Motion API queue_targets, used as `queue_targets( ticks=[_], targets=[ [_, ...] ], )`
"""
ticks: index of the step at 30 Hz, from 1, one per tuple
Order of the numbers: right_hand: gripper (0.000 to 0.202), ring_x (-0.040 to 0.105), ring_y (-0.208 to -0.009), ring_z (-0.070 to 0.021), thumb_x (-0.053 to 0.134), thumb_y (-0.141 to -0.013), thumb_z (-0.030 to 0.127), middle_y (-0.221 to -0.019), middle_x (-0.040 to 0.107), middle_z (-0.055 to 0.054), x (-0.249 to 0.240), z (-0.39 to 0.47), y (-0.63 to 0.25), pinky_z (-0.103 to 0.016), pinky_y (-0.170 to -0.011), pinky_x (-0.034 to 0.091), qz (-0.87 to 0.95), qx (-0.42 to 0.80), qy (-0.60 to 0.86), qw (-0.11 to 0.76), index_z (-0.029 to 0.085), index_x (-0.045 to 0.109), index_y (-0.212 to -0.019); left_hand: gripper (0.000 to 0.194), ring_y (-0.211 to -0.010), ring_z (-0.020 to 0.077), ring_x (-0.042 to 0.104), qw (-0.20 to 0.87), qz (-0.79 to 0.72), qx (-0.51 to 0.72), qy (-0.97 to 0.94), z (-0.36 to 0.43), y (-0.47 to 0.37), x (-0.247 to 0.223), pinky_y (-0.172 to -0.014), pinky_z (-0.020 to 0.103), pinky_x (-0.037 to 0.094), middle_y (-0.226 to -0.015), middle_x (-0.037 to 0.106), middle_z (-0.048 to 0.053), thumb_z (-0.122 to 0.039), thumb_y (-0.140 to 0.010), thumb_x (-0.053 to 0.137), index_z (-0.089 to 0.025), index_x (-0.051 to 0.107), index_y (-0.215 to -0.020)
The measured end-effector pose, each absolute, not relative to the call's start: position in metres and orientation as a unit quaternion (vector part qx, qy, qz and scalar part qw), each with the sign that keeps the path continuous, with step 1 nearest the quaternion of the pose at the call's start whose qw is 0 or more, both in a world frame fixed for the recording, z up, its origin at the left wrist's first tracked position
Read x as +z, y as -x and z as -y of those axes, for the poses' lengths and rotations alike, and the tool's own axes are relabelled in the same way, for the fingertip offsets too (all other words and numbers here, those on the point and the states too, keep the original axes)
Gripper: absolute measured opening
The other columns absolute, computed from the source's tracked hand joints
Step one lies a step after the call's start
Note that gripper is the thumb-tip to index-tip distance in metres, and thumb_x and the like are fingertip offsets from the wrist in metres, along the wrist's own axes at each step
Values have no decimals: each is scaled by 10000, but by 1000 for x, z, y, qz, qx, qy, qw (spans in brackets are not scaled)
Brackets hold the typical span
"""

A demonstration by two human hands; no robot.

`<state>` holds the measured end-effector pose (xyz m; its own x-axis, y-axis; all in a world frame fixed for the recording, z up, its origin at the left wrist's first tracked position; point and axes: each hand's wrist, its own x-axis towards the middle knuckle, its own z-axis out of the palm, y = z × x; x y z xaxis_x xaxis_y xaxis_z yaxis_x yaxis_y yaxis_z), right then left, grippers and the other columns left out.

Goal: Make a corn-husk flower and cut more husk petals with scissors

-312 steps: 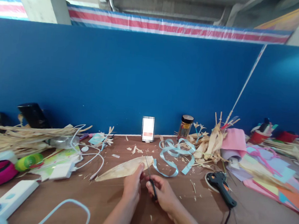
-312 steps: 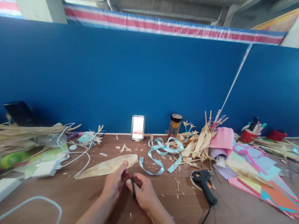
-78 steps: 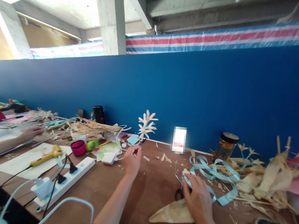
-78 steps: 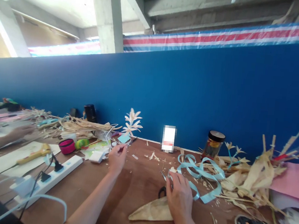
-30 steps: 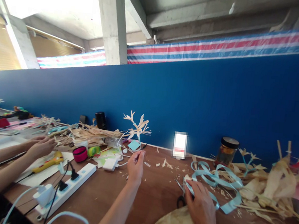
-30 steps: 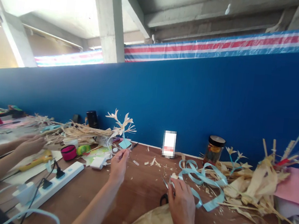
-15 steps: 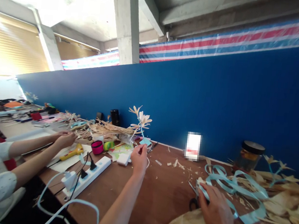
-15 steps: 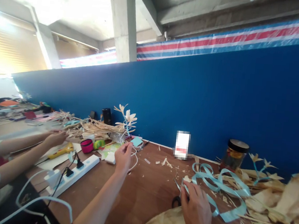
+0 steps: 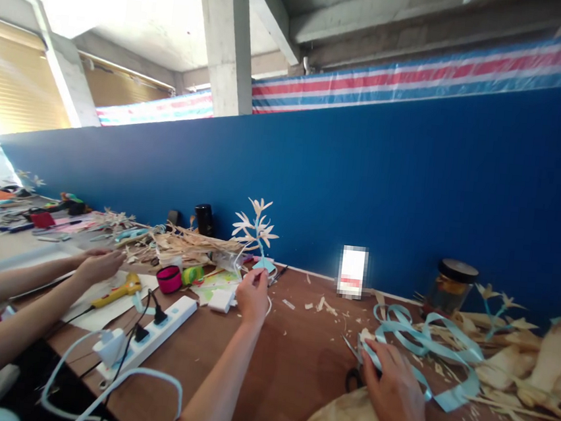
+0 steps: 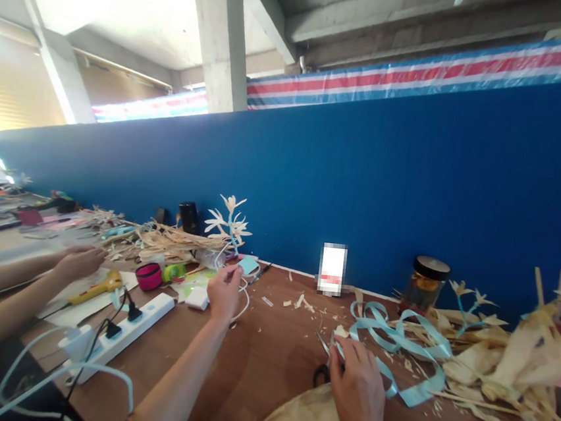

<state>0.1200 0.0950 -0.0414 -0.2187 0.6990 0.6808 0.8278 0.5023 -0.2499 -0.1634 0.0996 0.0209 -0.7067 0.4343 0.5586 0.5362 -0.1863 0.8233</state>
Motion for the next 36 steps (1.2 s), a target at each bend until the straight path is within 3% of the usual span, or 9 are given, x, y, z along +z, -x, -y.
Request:
queue_targets(
  ticks=[36],
  targets=[
    [288, 537, -830, -215, 413, -813, 377, -939, 605, -70, -41, -96, -120, -325, -749, 404, 778, -82, 492, 382, 190, 568, -968, 249, -761, 180, 621, 62, 647, -641, 409, -98, 166, 23, -710, 291, 456, -828, 680, 59, -320, -793, 444, -181, 623, -896]
  ],
)
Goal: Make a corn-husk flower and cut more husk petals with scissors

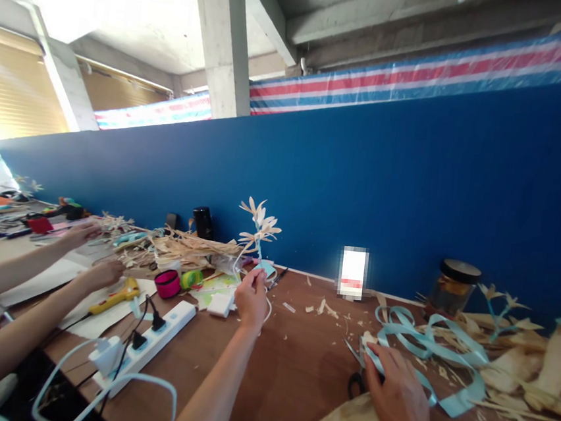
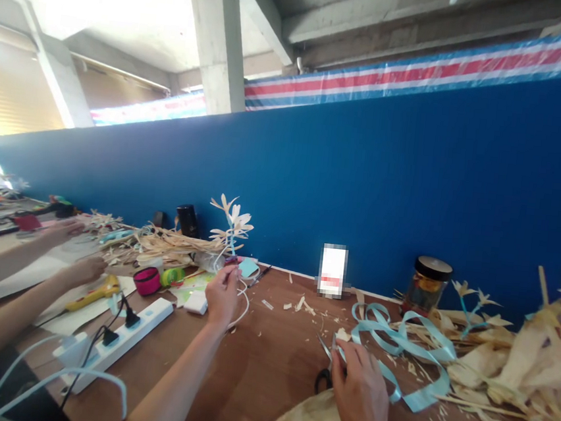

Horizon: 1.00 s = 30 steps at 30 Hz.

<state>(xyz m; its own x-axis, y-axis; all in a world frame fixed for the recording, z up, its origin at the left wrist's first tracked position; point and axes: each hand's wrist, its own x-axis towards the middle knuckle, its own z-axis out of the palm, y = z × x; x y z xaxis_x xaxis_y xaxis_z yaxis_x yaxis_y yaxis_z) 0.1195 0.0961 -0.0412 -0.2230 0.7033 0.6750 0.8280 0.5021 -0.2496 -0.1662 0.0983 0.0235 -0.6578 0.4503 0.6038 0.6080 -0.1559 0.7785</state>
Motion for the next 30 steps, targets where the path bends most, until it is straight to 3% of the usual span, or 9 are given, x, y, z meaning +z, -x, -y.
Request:
queue_targets(
  ticks=[13, 30],
  targets=[
    [306, 543, -838, -213, 394, -820, 393, -934, 604, -77, -45, -98, -121, -332, -760, 404, 781, -92, 483, 385, 187, 568, -964, 234, -768, 177, 636, 40, 626, -665, 406, -99, 172, 20, -718, 300, 474, -819, 678, 67, -270, -808, 407, -168, 585, -920],
    [289, 543, -825, -209, 409, -819, 380, -942, 604, -70, -43, -97, -121, -327, -760, 401, 781, -84, 485, 383, 192, 568, -970, 200, -712, 169, 621, 39, 650, -652, 388, -99, 169, 20, -681, 281, 464, -793, 671, 59, -301, -740, 503, -167, 620, -832]
  ],
)
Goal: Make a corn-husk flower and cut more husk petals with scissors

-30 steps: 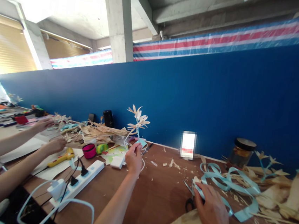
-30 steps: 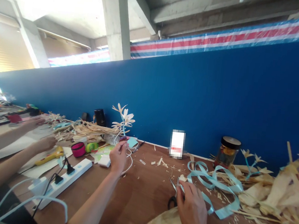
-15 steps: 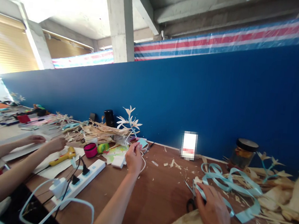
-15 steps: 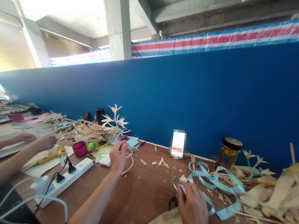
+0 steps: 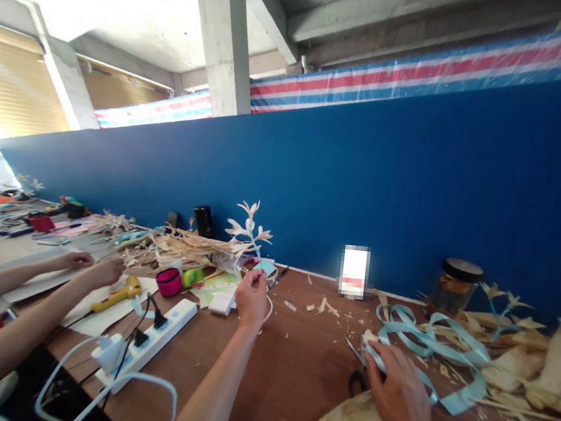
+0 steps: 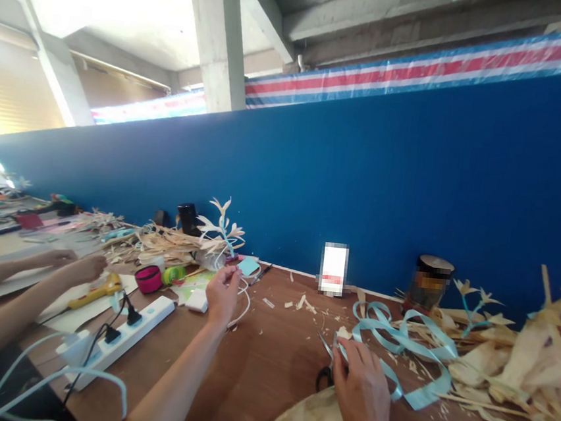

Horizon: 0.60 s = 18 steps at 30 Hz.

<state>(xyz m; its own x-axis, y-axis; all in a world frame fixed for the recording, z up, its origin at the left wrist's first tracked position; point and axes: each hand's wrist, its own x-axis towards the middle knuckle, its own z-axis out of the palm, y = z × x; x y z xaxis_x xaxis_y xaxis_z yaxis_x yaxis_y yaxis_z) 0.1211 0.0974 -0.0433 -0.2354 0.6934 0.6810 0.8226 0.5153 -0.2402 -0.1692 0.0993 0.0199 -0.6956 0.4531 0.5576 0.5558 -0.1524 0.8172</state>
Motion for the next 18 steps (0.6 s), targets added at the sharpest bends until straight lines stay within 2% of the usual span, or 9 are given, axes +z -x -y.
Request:
queue_targets(
  ticks=[18],
  targets=[
    [293, 550, -818, -211, 406, -823, 385, -932, 609, -76, -43, -96, -121, -321, -744, 405, 781, -87, 486, 383, 190, 568, -969, 199, -643, 161, 605, 47, 658, -648, 380, -98, 174, 21, -632, 269, 451, -723, 667, 43, -315, -727, 510, -166, 629, -784]
  ],
)
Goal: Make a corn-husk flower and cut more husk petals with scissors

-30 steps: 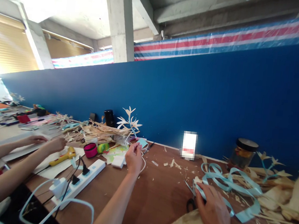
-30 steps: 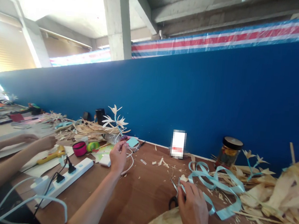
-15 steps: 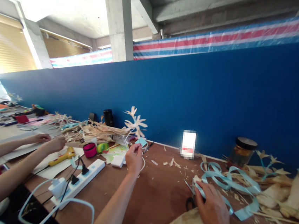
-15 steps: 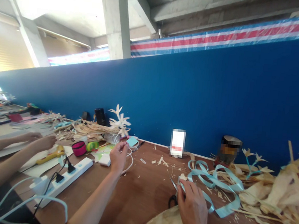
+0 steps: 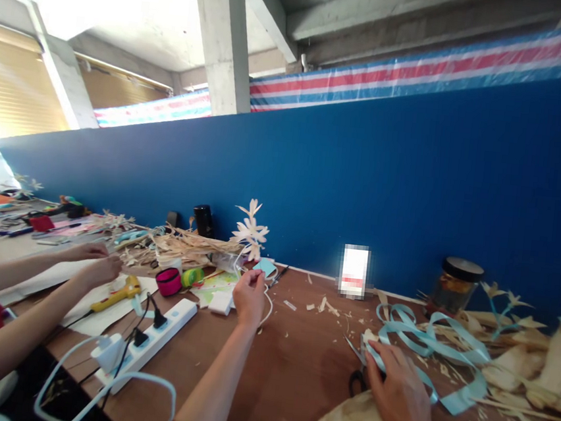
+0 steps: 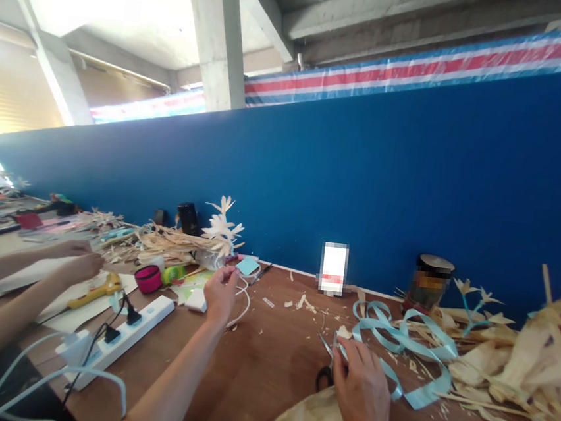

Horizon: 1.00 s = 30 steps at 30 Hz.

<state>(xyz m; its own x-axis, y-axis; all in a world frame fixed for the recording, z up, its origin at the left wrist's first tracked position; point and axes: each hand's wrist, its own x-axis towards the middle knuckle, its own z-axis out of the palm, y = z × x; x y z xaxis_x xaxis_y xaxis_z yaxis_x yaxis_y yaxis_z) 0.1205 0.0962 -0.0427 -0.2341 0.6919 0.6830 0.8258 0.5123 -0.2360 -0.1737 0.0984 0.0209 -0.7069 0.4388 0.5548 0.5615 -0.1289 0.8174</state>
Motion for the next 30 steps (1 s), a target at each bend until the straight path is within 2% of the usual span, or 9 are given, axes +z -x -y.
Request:
queue_targets(
  ticks=[5, 30],
  targets=[
    [299, 552, -828, -211, 399, -825, 390, -929, 611, -76, -42, -97, -120, -322, -743, 405, 780, -98, 485, 384, 189, 571, -964, 213, -684, 175, 604, 65, 659, -652, 368, -100, 183, 26, -671, 293, 452, -742, 665, 51, -324, -719, 514, -162, 634, -789],
    [290, 551, -819, -211, 401, -822, 379, -918, 611, -79, -40, -96, -120, -326, -742, 409, 780, -94, 483, 387, 185, 571, -955, 205, -674, 177, 593, 83, 662, -640, 381, -100, 185, 29, -665, 294, 442, -725, 664, 38, -325, -726, 503, -179, 639, -772]
  ],
)
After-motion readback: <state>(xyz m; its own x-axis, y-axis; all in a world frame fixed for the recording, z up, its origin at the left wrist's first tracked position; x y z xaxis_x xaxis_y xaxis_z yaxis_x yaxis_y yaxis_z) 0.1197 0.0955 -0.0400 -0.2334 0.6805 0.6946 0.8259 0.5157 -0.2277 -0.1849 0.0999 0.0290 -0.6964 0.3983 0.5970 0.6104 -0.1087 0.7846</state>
